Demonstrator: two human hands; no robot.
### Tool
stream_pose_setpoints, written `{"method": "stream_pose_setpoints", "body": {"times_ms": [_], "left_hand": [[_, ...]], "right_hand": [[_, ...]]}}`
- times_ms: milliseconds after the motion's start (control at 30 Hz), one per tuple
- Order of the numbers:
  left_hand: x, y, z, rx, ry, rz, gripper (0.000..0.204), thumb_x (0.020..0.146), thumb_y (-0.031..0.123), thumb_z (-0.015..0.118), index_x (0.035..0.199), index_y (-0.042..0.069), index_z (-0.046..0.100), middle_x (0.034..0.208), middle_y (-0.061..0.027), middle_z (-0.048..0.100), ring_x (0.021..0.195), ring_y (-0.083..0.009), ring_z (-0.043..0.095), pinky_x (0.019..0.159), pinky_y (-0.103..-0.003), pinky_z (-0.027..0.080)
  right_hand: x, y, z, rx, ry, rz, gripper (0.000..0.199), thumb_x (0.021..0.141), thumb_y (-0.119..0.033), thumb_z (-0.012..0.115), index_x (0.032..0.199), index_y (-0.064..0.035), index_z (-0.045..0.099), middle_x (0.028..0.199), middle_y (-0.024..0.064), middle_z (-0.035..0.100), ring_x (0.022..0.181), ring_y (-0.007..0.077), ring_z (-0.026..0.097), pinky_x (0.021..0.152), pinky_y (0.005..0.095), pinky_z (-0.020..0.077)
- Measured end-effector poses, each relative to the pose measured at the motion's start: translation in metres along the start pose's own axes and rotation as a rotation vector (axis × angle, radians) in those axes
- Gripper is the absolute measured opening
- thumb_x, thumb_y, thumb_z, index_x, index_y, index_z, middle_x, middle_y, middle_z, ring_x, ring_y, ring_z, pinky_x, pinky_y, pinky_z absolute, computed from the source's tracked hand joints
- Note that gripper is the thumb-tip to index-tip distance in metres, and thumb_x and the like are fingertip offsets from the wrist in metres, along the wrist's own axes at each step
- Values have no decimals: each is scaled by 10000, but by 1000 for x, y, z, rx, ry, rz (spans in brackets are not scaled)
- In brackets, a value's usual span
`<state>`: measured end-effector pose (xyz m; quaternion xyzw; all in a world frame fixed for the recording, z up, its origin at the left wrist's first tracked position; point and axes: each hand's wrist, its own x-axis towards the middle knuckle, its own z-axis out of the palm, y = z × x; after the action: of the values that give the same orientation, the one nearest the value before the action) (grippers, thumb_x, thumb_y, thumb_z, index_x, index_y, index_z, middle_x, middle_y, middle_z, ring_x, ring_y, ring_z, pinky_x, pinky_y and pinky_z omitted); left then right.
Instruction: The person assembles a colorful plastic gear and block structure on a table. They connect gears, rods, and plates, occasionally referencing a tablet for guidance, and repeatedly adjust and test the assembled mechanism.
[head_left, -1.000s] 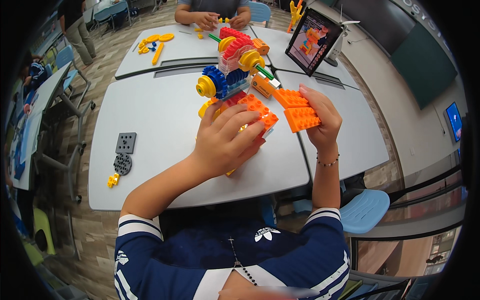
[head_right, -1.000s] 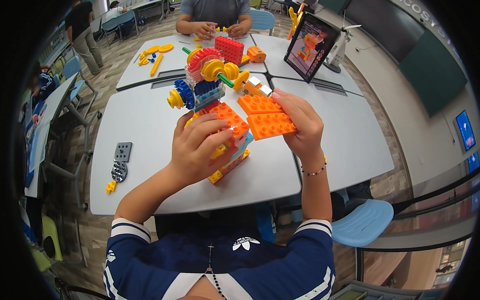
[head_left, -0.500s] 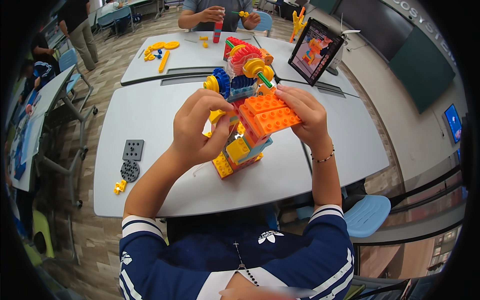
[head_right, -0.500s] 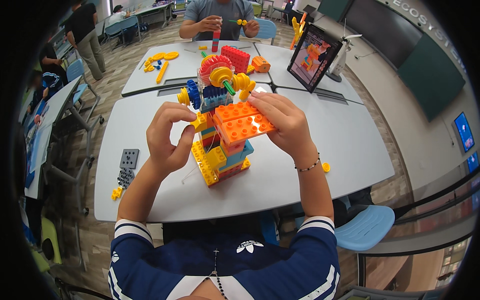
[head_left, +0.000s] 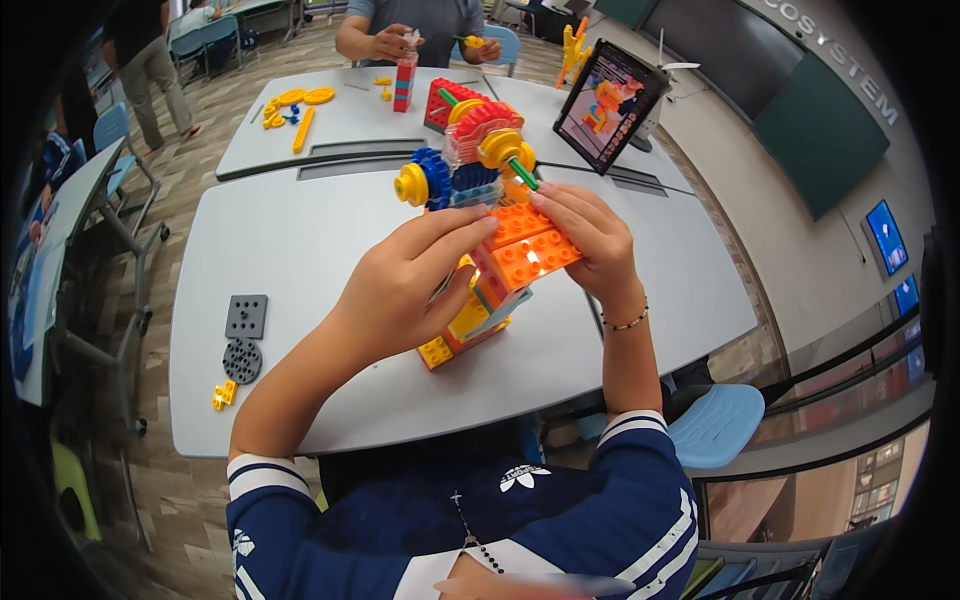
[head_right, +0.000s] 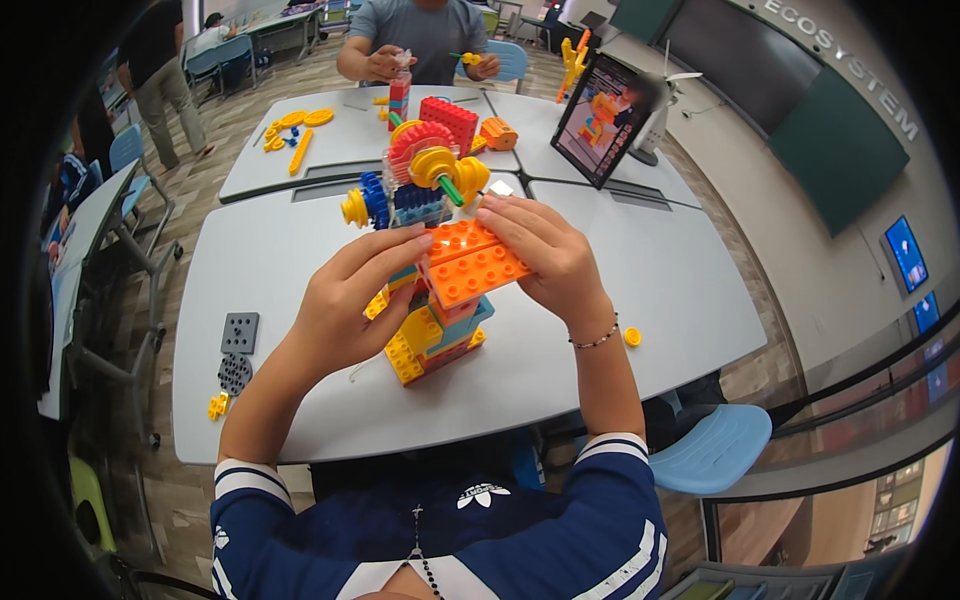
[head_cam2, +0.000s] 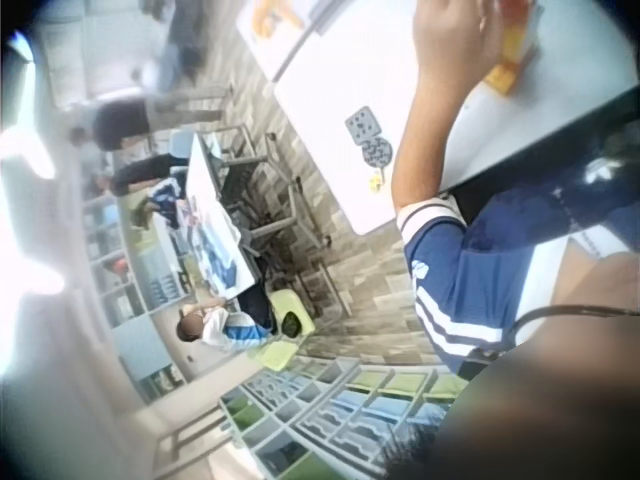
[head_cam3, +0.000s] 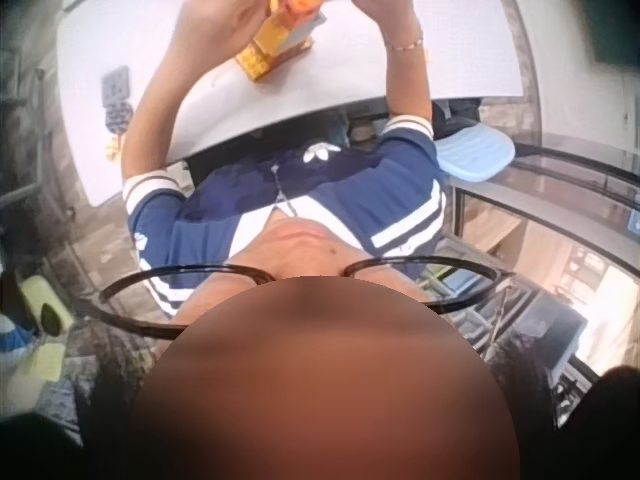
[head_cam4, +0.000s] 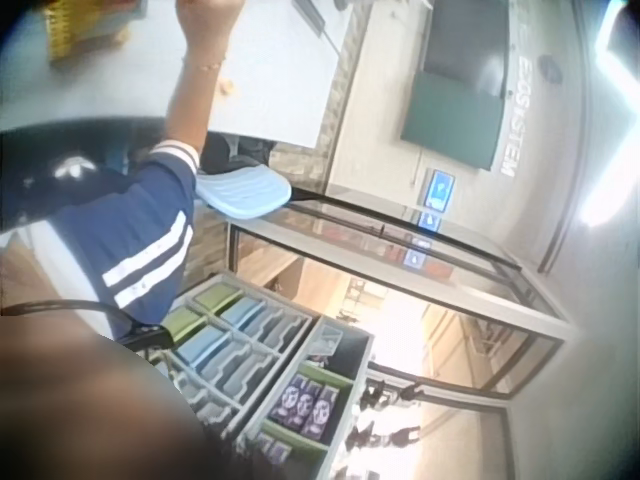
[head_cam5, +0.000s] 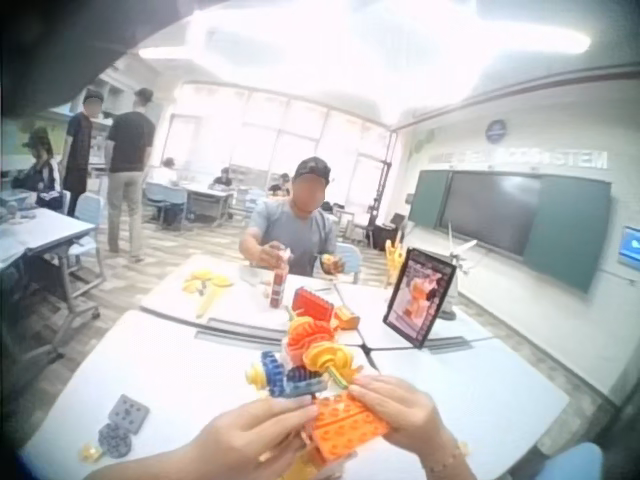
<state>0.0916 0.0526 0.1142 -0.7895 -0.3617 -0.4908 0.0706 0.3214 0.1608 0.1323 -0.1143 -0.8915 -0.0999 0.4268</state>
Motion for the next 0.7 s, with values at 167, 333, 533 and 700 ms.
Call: {"method": "stream_pose_setpoints", "body": {"times_ms": [167,333,533,700], "left_hand": [[1,-2,0,13,-10,28,383,795,17,683,1173,36,628,1159,-129,641,1018,-276,648,847,-353,549],[1,-7,-2,41,14,87,363,784,38,704,1143,39,654,1072,-117,668,964,-264,667,811,-339,563],[2,-13,-3,108,28,189,348,762,36,678,1110,40,675,1038,-120,673,930,-252,681,766,-328,576],[2,-15,-1,111,47,231,349,756,41,680,1105,29,670,1048,-115,675,930,-248,682,758,-322,577]], "right_hand": [[1,-1,2,-26,4,-26,382,727,-109,755,1095,-21,703,1109,131,698,1052,299,661,900,360,541],[3,-6,6,-46,21,-32,387,722,-128,761,1093,-33,707,1099,115,703,1055,292,660,898,357,543],[6,-9,8,-37,7,-38,378,721,-130,761,1084,-36,712,1109,110,704,1053,284,661,898,350,543],[5,-11,10,-33,14,-11,387,717,-93,751,1099,-49,706,1139,95,694,1083,260,650,917,354,540]]}}
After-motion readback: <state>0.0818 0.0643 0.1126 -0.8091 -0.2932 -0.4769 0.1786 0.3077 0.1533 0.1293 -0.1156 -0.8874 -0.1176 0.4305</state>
